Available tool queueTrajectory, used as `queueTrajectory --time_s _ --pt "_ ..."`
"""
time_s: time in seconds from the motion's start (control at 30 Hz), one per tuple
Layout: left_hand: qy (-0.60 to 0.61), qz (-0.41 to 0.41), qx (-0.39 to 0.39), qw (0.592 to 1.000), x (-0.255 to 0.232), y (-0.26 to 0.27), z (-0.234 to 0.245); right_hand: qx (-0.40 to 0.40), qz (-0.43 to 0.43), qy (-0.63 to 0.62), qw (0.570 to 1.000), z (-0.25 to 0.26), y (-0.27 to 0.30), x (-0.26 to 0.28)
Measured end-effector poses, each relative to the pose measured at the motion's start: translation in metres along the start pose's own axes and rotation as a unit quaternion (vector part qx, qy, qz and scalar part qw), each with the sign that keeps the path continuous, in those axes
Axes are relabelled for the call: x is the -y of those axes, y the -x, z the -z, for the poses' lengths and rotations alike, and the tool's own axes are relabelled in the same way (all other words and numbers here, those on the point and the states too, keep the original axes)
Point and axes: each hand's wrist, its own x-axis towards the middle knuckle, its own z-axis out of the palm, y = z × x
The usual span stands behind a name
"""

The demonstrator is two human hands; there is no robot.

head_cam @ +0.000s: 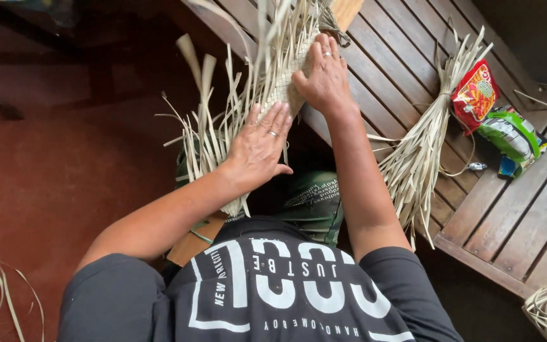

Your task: The person is weaving dried palm leaves together to create a mat or basket, interlocking the strips with their fingers.

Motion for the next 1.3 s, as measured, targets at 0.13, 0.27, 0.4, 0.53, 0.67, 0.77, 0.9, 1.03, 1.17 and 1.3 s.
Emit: queueTrajectory --time_s 0.13,0.27,0.4,0.53,0.67,0.77,0.9,1.03,1.17,1.3 --pt "0.072 -0.006 -0.058 0.996 0.005 0.002 -0.014 -0.02 0.013 -0.029 0.999 -0.006 0.005 -0.004" --pt "0.119 -0.017 -0.056 0.991 0.007 0.003 -0.017 -0.091 0.039 -0.079 0.992 -0.022 0.009 -0.011" --pt "0.137 -0.012 -0.053 0.989 0.006 0.006 -0.016 -0.12 0.03 -0.144 0.982 -0.022 0.019 -0.011" --pt "0.134 -0.017 -0.073 0.988 0.008 0.009 -0.021 -0.293 0.121 -0.124 0.94 -0.01 0.03 -0.093" --pt "0.148 -0.011 -0.079 0.986 0.008 0.01 -0.021 -0.346 -0.214 -0.077 0.91 0.054 0.088 -0.16" --pt "0.149 -0.01 -0.092 0.985 0.006 0.009 -0.023 -0.147 -0.415 -0.088 0.893 0.066 0.115 -0.178" --pt "0.133 -0.01 -0.156 0.979 0.007 0.015 -0.026 -0.22 -0.354 0.027 0.908 -0.021 0.099 -0.307" --pt "0.141 -0.009 -0.169 0.975 0.006 0.014 -0.029 -0.314 -0.26 -0.002 0.913 -0.014 0.09 -0.216" --pt "0.146 -0.01 -0.129 0.981 0.007 0.012 -0.024 -0.255 -0.136 -0.108 0.951 0.016 0.083 -0.063" --pt "0.145 -0.01 -0.097 0.985 0.008 0.013 -0.017 -0.151 -0.086 -0.181 0.968 0.018 0.051 0.014"
